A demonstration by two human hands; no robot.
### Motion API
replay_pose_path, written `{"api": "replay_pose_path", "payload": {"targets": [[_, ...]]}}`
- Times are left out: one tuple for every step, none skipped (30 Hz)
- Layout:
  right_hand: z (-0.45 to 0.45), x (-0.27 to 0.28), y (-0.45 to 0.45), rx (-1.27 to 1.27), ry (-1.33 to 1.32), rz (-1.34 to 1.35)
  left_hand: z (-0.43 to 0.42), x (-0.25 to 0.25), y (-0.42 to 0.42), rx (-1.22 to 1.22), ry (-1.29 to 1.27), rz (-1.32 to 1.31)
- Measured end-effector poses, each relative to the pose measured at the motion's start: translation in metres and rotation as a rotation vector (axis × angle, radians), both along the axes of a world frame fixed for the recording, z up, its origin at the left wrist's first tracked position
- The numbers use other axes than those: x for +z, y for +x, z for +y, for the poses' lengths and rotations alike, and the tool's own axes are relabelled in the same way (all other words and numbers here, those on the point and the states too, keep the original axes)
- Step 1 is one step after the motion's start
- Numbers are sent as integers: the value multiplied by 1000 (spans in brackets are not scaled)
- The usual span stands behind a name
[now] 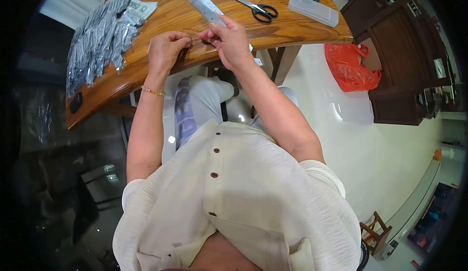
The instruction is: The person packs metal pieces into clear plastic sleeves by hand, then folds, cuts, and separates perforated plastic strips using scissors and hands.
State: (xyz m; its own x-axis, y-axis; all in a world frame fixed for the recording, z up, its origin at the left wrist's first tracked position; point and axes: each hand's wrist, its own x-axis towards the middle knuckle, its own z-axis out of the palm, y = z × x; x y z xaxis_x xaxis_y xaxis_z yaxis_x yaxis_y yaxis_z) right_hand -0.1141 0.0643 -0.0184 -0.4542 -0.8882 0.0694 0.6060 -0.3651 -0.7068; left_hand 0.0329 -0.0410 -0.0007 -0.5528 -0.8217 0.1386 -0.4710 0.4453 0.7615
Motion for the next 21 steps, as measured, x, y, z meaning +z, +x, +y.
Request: {"api": "replay_pose_path", "payload": {"targets": [[1,5,1,22,-2,32,2,2,-1,18,-7,-27],[2,10,1,42,-5,64,3,4,-2,33,-14,-53],[2,15,1,61,-10,96,4,7,-3,47,-23,-81],[-1,19,4,106,-45,132,5,10,-4,58,-24,-126],[-5,18,6,130,-41,186,6,13,-5,69,-26,-171],[-10,18,6,154,-37,240,8,16,-6,79,-29,-218],[-15,18,6,179,-34,295,10,18,-7,77,-60,-232],[-17,17,6,171,-27,333,12,20,-7,75,-91,-245],[-18,17,6,165,-20,371,13,21,-6,75,-120,-258],[-20,17,6,159,-10,410,11,20,-5,58,-67,-233],[-20,16,4,172,-2,412,7,19,-4,37,-12,-208],[-19,16,1,182,8,412,5,17,-4,13,44,-184],[-17,17,-1,189,19,413,1,15,-3,-12,76,-163],[-14,17,-3,190,31,402,-3,13,-3,-38,107,-143],[-12,19,-4,191,42,391,-4,12,-2,-62,137,-122],[-10,20,-5,194,52,382,-3,11,-3,-50,124,-134],[-10,19,-5,189,62,375,-2,12,-3,-36,110,-146],[-9,19,-5,184,70,368,-1,13,-3,-21,95,-158],[-10,19,-5,178,77,362,1,14,-4,-2,40,-182],[-10,19,-6,181,74,362,5,15,-4,16,-15,-207],[-10,20,-6,184,70,361,9,16,-5,32,-69,-233]]}}
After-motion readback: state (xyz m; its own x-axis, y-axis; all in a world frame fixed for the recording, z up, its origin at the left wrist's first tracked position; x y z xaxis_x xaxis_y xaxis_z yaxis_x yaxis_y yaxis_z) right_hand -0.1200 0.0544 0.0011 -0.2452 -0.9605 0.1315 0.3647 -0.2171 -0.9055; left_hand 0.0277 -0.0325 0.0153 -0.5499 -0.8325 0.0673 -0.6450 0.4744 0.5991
